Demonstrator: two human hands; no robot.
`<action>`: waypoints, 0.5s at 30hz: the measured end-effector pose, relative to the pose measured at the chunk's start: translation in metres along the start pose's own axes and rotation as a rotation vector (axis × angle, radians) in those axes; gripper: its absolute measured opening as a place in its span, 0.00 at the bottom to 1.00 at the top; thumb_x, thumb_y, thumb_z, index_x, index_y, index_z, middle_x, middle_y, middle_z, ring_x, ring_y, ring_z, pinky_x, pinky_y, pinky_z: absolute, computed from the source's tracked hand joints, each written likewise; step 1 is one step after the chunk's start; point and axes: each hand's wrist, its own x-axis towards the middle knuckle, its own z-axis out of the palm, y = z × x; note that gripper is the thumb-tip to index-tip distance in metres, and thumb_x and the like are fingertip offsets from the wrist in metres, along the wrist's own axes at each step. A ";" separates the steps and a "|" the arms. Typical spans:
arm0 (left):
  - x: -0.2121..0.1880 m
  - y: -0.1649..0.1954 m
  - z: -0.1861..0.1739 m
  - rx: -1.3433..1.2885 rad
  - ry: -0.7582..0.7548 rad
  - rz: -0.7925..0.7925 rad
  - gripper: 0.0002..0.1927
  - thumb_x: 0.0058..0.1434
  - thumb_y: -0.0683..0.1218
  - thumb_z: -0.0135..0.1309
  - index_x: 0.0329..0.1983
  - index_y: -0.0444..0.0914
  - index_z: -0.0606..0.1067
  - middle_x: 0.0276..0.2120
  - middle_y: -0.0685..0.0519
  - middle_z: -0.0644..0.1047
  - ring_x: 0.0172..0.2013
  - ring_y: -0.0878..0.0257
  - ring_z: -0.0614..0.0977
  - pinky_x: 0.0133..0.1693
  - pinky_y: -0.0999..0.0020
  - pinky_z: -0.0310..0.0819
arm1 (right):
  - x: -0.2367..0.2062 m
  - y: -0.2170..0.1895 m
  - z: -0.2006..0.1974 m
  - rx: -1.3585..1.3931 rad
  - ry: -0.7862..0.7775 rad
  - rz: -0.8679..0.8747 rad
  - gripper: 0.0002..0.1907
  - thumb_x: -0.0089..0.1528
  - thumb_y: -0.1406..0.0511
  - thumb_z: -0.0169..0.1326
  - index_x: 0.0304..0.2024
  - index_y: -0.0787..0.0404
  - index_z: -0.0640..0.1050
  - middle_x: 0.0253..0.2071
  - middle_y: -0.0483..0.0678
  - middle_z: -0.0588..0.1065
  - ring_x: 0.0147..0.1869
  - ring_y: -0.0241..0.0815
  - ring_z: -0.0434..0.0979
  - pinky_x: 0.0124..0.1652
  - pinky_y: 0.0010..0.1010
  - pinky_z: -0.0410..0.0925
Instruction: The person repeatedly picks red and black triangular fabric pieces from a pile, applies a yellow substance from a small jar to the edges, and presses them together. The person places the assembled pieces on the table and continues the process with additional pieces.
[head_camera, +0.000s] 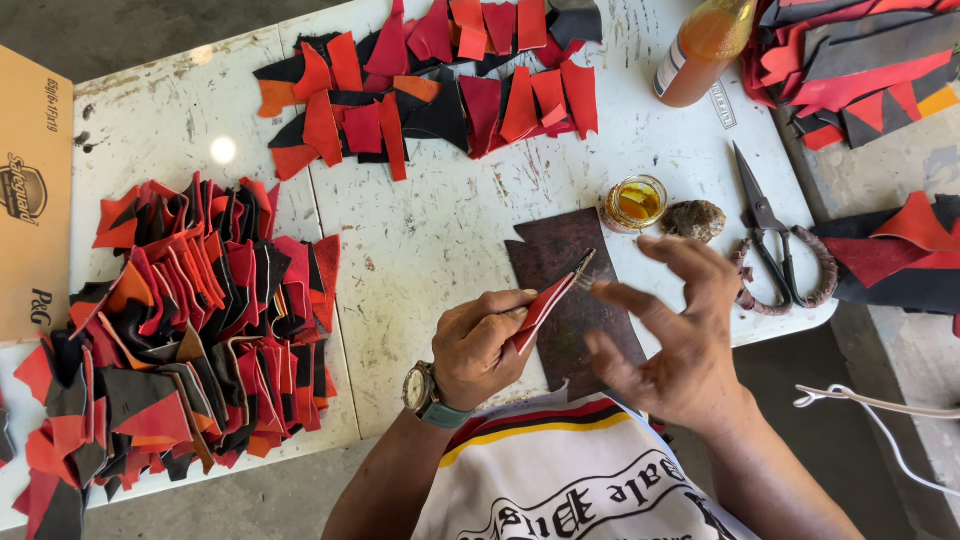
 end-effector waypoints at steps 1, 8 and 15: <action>0.000 0.000 0.000 0.008 -0.002 -0.001 0.14 0.54 0.30 0.64 0.36 0.33 0.70 0.43 0.43 0.81 0.36 0.52 0.87 0.32 0.66 0.81 | 0.000 -0.001 0.001 0.097 -0.018 0.029 0.26 0.55 0.56 0.65 0.55 0.53 0.79 0.64 0.59 0.63 0.71 0.59 0.59 0.69 0.52 0.56; 0.000 -0.004 -0.003 0.032 0.047 -0.033 0.13 0.56 0.31 0.65 0.36 0.33 0.72 0.42 0.44 0.82 0.30 0.57 0.85 0.28 0.68 0.77 | 0.011 0.012 -0.011 -0.055 -0.099 0.076 0.25 0.53 0.57 0.68 0.53 0.53 0.83 0.66 0.52 0.68 0.72 0.55 0.63 0.66 0.50 0.58; -0.008 -0.014 -0.016 0.122 0.085 -0.057 0.13 0.57 0.32 0.65 0.37 0.34 0.71 0.42 0.46 0.82 0.30 0.59 0.83 0.28 0.68 0.75 | 0.043 0.108 0.019 -0.408 -0.411 0.127 0.24 0.47 0.52 0.70 0.46 0.45 0.86 0.62 0.48 0.70 0.70 0.58 0.60 0.62 0.52 0.52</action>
